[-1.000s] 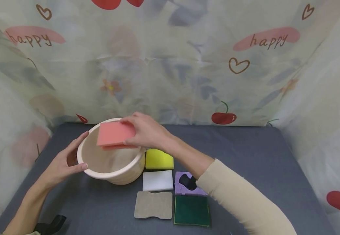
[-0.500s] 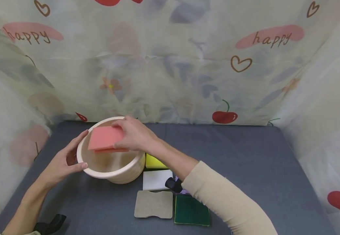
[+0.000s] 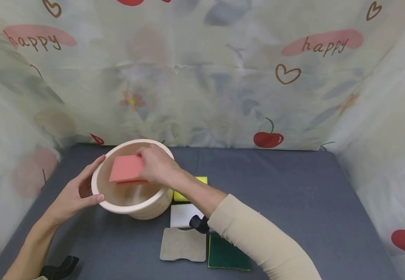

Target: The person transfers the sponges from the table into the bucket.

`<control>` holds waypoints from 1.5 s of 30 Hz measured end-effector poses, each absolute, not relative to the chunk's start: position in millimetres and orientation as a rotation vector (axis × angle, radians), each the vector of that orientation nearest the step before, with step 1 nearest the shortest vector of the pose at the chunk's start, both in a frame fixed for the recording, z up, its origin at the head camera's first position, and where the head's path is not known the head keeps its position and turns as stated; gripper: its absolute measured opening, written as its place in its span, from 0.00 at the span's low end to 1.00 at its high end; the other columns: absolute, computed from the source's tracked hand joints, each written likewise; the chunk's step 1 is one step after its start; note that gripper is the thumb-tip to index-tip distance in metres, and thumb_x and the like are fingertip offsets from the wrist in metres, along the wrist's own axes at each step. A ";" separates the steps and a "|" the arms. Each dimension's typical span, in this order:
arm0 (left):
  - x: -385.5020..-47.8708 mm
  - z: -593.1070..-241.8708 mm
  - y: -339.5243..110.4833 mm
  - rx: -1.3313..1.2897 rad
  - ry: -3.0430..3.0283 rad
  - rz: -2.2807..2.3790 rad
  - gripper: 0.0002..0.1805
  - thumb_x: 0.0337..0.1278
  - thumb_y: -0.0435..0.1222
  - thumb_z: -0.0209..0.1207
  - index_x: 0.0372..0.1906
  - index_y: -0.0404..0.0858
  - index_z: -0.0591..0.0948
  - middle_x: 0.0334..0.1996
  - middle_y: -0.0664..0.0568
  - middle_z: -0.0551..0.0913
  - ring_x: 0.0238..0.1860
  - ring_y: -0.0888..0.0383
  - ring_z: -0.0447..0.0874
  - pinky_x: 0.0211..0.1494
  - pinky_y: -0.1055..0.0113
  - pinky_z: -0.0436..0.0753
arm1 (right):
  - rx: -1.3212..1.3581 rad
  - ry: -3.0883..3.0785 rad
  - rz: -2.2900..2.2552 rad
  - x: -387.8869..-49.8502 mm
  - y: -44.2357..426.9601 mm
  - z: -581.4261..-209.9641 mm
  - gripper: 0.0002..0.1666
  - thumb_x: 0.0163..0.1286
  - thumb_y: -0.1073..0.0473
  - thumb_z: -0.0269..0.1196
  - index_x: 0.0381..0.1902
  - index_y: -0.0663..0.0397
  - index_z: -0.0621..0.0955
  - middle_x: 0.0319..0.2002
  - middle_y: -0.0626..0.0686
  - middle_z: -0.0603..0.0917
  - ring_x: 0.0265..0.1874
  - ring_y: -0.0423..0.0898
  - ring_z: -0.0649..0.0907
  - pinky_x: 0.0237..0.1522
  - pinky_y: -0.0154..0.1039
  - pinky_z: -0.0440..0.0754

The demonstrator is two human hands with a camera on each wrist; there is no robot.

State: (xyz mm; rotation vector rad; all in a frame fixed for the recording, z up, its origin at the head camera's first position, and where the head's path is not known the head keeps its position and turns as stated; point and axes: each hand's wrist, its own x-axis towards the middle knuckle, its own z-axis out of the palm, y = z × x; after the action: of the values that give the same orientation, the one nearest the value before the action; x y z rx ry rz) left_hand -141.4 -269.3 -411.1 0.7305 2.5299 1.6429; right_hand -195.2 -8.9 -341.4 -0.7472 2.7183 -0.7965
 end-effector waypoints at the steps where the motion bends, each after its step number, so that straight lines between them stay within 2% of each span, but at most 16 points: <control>1: -140.6 -411.7 -269.5 0.730 2.532 1.638 0.56 0.47 0.21 0.68 0.80 0.48 0.53 0.73 0.43 0.58 0.66 0.67 0.65 0.58 0.79 0.71 | -0.729 2.716 -0.795 -195.1 -10.1 -342.7 0.33 0.58 0.59 0.71 0.62 0.56 0.78 0.56 0.51 0.81 0.51 0.44 0.76 0.52 0.34 0.72; 7: -139.4 -413.7 -269.0 0.707 2.552 1.623 0.56 0.48 0.22 0.69 0.80 0.49 0.53 0.73 0.44 0.58 0.66 0.67 0.64 0.59 0.79 0.70 | -0.676 2.739 -0.722 -197.7 -16.3 -346.3 0.28 0.56 0.59 0.70 0.57 0.56 0.81 0.48 0.48 0.84 0.47 0.43 0.76 0.46 0.31 0.72; 11: -142.2 -411.7 -267.6 0.714 2.560 1.627 0.56 0.47 0.21 0.69 0.80 0.48 0.53 0.73 0.44 0.58 0.66 0.67 0.65 0.58 0.79 0.71 | -0.682 2.758 -0.616 -203.1 -18.8 -344.9 0.19 0.54 0.60 0.70 0.46 0.56 0.84 0.35 0.47 0.83 0.38 0.44 0.75 0.40 0.32 0.71; 15: -143.6 -409.4 -266.4 0.720 2.561 1.628 0.56 0.47 0.22 0.69 0.79 0.48 0.54 0.73 0.43 0.58 0.65 0.67 0.65 0.58 0.79 0.71 | -0.689 2.763 -0.521 -207.4 -20.3 -344.0 0.11 0.53 0.60 0.70 0.35 0.54 0.84 0.26 0.46 0.80 0.31 0.44 0.74 0.35 0.32 0.70; 23: -143.9 -408.3 -266.4 0.734 2.551 1.652 0.56 0.46 0.20 0.68 0.79 0.47 0.54 0.72 0.43 0.59 0.64 0.66 0.66 0.57 0.79 0.72 | -0.658 2.758 -0.453 -209.0 -24.8 -344.3 0.09 0.52 0.59 0.72 0.26 0.51 0.80 0.23 0.46 0.78 0.32 0.44 0.74 0.34 0.32 0.70; 27: -143.8 -409.3 -267.1 0.740 2.551 1.661 0.55 0.46 0.19 0.68 0.79 0.46 0.55 0.71 0.42 0.60 0.64 0.65 0.67 0.58 0.79 0.71 | -0.639 2.750 -0.437 -207.7 -25.9 -343.8 0.11 0.53 0.56 0.73 0.29 0.52 0.81 0.29 0.48 0.80 0.37 0.45 0.75 0.38 0.33 0.72; 31: -143.3 -411.0 -267.4 0.743 2.551 1.673 0.55 0.45 0.19 0.68 0.79 0.45 0.55 0.70 0.41 0.61 0.63 0.64 0.67 0.58 0.79 0.71 | -0.638 2.752 -0.454 -206.2 -26.4 -344.3 0.23 0.53 0.52 0.74 0.46 0.56 0.85 0.45 0.49 0.86 0.50 0.45 0.79 0.50 0.32 0.74; 34: -142.6 -412.2 -267.1 0.737 2.557 1.674 0.55 0.45 0.19 0.68 0.79 0.45 0.55 0.70 0.41 0.61 0.63 0.63 0.68 0.58 0.79 0.71 | -0.644 2.741 -0.514 -205.5 -26.2 -345.0 0.32 0.55 0.51 0.73 0.58 0.55 0.82 0.55 0.48 0.84 0.58 0.44 0.78 0.57 0.32 0.72; 42: -141.5 -409.5 -264.1 0.725 2.631 1.588 0.53 0.50 0.24 0.68 0.79 0.46 0.54 0.72 0.41 0.60 0.64 0.64 0.67 0.57 0.80 0.71 | -0.733 2.601 -0.704 -197.2 -17.6 -339.6 0.31 0.61 0.50 0.70 0.63 0.47 0.79 0.58 0.48 0.83 0.56 0.42 0.80 0.55 0.33 0.74; 45: -141.4 -408.6 -262.7 0.725 2.650 1.568 0.53 0.51 0.25 0.68 0.79 0.46 0.54 0.72 0.42 0.60 0.64 0.66 0.67 0.57 0.81 0.70 | -0.807 2.549 -0.798 -194.8 -11.7 -339.3 0.30 0.62 0.51 0.70 0.62 0.50 0.79 0.57 0.49 0.83 0.57 0.44 0.80 0.56 0.32 0.74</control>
State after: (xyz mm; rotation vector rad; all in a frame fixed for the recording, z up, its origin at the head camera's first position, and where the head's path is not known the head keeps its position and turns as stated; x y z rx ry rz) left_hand -141.4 -262.7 -408.6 0.7254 2.6498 1.5677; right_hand -194.8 -11.7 -339.3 -0.8073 2.5488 -0.7978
